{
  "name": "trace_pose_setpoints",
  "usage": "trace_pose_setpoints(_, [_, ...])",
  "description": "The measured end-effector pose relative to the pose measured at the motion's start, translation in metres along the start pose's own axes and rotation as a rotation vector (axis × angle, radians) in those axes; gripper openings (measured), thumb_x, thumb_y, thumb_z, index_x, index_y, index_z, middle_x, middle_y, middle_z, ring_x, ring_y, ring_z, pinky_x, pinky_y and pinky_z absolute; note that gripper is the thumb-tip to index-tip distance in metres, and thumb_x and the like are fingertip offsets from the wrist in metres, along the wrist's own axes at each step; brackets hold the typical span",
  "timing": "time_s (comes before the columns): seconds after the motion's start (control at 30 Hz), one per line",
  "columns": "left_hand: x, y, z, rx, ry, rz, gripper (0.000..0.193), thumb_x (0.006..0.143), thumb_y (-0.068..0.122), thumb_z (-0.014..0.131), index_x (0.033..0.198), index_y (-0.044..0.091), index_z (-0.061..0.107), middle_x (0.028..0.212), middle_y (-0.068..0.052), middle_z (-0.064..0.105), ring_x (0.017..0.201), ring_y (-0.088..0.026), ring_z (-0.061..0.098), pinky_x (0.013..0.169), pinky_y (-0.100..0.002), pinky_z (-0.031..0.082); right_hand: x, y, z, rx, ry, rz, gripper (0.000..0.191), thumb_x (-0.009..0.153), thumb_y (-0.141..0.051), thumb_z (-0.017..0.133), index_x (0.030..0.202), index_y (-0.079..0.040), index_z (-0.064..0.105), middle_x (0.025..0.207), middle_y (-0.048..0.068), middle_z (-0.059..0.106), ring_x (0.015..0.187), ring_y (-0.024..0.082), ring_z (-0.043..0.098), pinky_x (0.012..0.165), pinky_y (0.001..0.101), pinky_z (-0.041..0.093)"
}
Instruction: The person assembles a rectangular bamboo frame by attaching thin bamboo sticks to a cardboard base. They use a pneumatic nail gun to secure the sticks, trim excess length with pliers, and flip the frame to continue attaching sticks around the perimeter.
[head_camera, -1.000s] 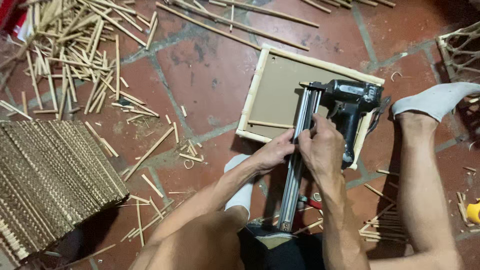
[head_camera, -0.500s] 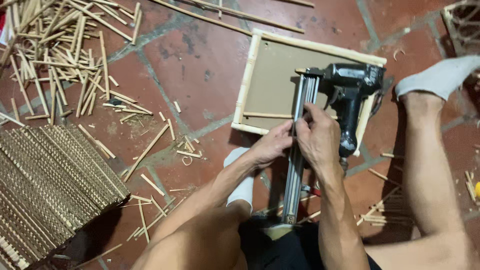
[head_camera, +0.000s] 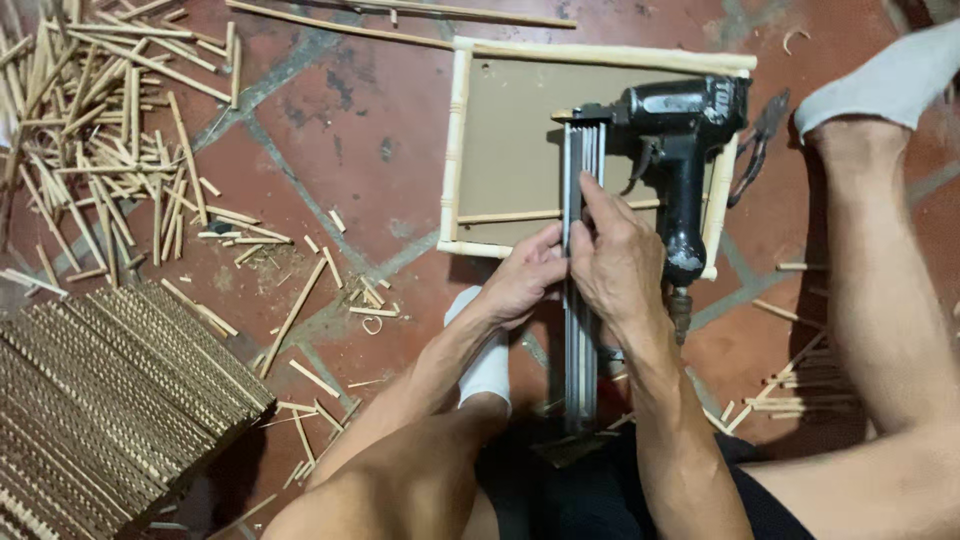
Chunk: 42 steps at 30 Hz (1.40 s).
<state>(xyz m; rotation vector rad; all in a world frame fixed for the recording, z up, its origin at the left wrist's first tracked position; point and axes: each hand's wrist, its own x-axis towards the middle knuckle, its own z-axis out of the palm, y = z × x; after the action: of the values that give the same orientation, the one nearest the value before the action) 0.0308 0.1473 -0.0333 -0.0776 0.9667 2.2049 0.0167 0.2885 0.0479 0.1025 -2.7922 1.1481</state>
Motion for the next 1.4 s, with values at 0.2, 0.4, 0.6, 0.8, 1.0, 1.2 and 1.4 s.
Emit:
trace_pose_setpoints(0.2, [-0.002,-0.004,0.004,0.013,-0.002,0.025,0.046,0.106,0.007,0.064,0.15,0.002,0.048,0.105,0.0,0.068,0.084,-0.005,0.064,0.069,-0.021,0.051,-0.006,-0.001,0.0,-0.249,-0.048,0.075,0.041,0.092,-0.014,0.072,0.132,-0.008,0.066,0.099,0.019,0.058,0.078,0.039,0.067,0.062,0.0507,0.052])
trace_pose_setpoints(0.4, [-0.002,-0.011,-0.001,0.034,0.085,-0.021,0.051,0.096,0.003,0.06,0.145,0.003,0.047,0.11,0.0,0.071,0.092,-0.006,0.068,0.073,-0.021,0.055,-0.005,0.014,0.002,-0.2,0.047,-0.011,0.037,0.089,-0.015,0.075,0.126,-0.012,0.07,0.1,0.016,0.055,0.088,0.037,0.065,0.068,0.0479,0.053])
trace_pose_setpoints(0.6, [0.012,-0.025,-0.015,0.092,0.184,-0.004,0.033,0.097,0.008,0.06,0.129,0.007,0.061,0.098,0.002,0.073,0.079,-0.005,0.066,0.066,-0.021,0.052,0.015,0.023,0.009,-0.143,0.063,0.044,0.034,0.089,-0.018,0.075,0.122,-0.013,0.073,0.103,0.018,0.058,0.093,0.038,0.067,0.073,0.0497,0.054])
trace_pose_setpoints(0.8, [0.044,-0.034,-0.004,0.324,0.449,0.165,0.037,0.113,0.027,0.056,0.093,-0.002,0.069,0.075,0.001,0.06,0.064,-0.007,0.05,0.053,-0.026,0.039,0.033,0.001,-0.012,-0.174,0.035,-0.044,0.034,0.087,-0.021,0.074,0.12,-0.013,0.071,0.112,0.017,0.064,0.088,0.042,0.067,0.071,0.0517,0.054])
trace_pose_setpoints(1.0, [0.045,-0.023,0.013,0.323,0.481,0.186,0.019,0.103,0.02,0.055,0.101,0.004,0.064,0.076,0.0,0.063,0.062,-0.008,0.058,0.055,-0.027,0.049,-0.08,-0.021,-0.078,-0.232,-0.238,-0.187,0.042,0.09,-0.026,0.072,0.13,-0.015,0.065,0.088,0.011,0.063,0.076,0.031,0.068,0.065,0.0438,0.055])
trace_pose_setpoints(1.2, [0.044,-0.008,0.024,0.265,0.44,0.098,0.021,0.102,0.02,0.052,0.095,0.002,0.059,0.067,-0.004,0.059,0.049,-0.014,0.058,0.044,-0.033,0.05,-0.21,-0.02,-0.076,-0.395,-0.362,-0.298,0.081,0.07,-0.044,0.078,0.135,0.003,0.063,0.081,0.014,0.062,0.069,0.031,0.068,0.053,0.0432,0.056])
trace_pose_setpoints(1.4, [0.048,-0.005,0.023,0.308,0.442,0.124,0.021,0.101,0.019,0.054,0.095,0.001,0.061,0.072,-0.004,0.06,0.057,-0.014,0.058,0.051,-0.032,0.051,-0.178,-0.007,-0.07,-0.419,-0.279,-0.33,0.04,0.084,-0.035,0.076,0.111,-0.007,0.068,0.08,0.006,0.063,0.068,0.022,0.065,0.057,0.0368,0.053])
